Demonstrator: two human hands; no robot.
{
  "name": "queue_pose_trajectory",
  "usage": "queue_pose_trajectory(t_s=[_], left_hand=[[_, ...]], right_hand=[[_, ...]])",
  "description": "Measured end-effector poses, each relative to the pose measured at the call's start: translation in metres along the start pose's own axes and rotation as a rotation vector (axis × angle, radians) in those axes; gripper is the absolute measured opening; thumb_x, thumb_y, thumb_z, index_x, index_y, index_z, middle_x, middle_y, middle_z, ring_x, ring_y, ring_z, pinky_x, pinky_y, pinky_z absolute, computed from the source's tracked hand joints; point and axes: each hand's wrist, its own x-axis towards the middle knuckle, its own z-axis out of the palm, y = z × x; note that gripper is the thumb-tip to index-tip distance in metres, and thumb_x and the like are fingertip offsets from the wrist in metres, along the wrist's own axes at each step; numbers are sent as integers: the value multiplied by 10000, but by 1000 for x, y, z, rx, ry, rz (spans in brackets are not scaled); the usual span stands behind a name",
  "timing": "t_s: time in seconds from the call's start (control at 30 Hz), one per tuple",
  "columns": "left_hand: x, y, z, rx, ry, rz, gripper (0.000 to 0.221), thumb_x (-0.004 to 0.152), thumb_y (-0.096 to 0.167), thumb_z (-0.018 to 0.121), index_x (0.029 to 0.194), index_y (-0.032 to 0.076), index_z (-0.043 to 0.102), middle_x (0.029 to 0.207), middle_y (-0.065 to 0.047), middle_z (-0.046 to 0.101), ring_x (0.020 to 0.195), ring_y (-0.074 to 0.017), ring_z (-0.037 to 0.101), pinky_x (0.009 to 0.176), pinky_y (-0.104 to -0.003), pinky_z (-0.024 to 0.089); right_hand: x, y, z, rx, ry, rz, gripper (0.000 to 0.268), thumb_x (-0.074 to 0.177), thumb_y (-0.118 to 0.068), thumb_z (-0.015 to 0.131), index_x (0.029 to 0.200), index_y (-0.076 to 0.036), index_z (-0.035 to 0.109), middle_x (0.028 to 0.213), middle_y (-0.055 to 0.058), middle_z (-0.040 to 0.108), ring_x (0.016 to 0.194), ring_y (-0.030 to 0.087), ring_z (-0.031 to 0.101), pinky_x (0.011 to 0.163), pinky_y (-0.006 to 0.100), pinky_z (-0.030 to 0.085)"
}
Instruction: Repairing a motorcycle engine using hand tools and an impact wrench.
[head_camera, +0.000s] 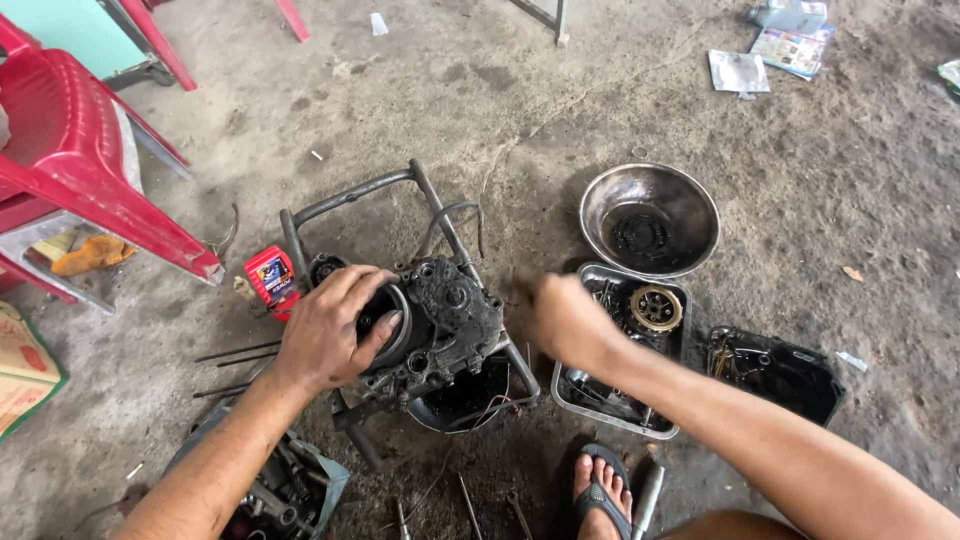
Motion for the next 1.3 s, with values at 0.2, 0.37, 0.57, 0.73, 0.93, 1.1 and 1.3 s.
queue_pose_trajectory(t_s=[0.2,0.37,0.57,0.73,0.93,1.1,1.3], left_hand=[[2,1,-3,-16,-3,2,475,941,384,631,1270,43,654,1240,-158,659,1150,-365,652,957,-474,541],[3,0,-2,-23,-7,-6,470,931,373,630,1264,42,652,1231,-156,658,1136,-356,656,949,-469,543],[2,3,-5,-40,4,1,456,927,360,643,1258,47,652,1220,-148,659,1145,-351,655,956,-463,545],[2,4,-4,-24,11,7,465,920,362,653,1263,47,651,1221,-150,657,1146,-349,653,947,-465,546],[1,0,0,-29,11,-5,479,925,385,632,1267,51,656,1227,-141,662,1146,-340,659,934,-462,557],[0,-8,10,-5,4,-15,547,947,474,583,1281,48,661,1236,-134,670,1125,-329,668,899,-457,571],[-2,-9,10,27,25,-8,539,938,455,588,1277,44,670,1226,-141,673,1123,-332,671,894,-456,578]], right_hand=[[-22,-31,-35,-218,28,79,414,1070,-194,375,1446,-95,519,679,161,696,497,248,695,462,345,569],[-15,-11,-11,-349,42,-27,399,1048,-288,488,1383,-98,591,731,167,714,631,298,710,568,431,597],[-11,-25,-2,-780,-22,-115,699,925,-25,586,1575,-23,330,791,115,717,653,220,701,579,345,612],[-19,-54,-5,-1041,-249,-109,788,950,31,592,1624,-14,185,862,105,691,592,119,595,543,233,590],[-24,-45,14,-1330,-173,-244,710,950,52,569,1583,111,252,856,157,650,546,100,552,459,196,537],[1,19,-13,-965,8,-144,738,960,-69,589,1621,-121,266,836,96,701,632,202,639,592,351,538],[46,63,-38,-968,292,-688,597,925,-284,467,1519,-237,497,795,14,691,549,200,605,476,384,535]])
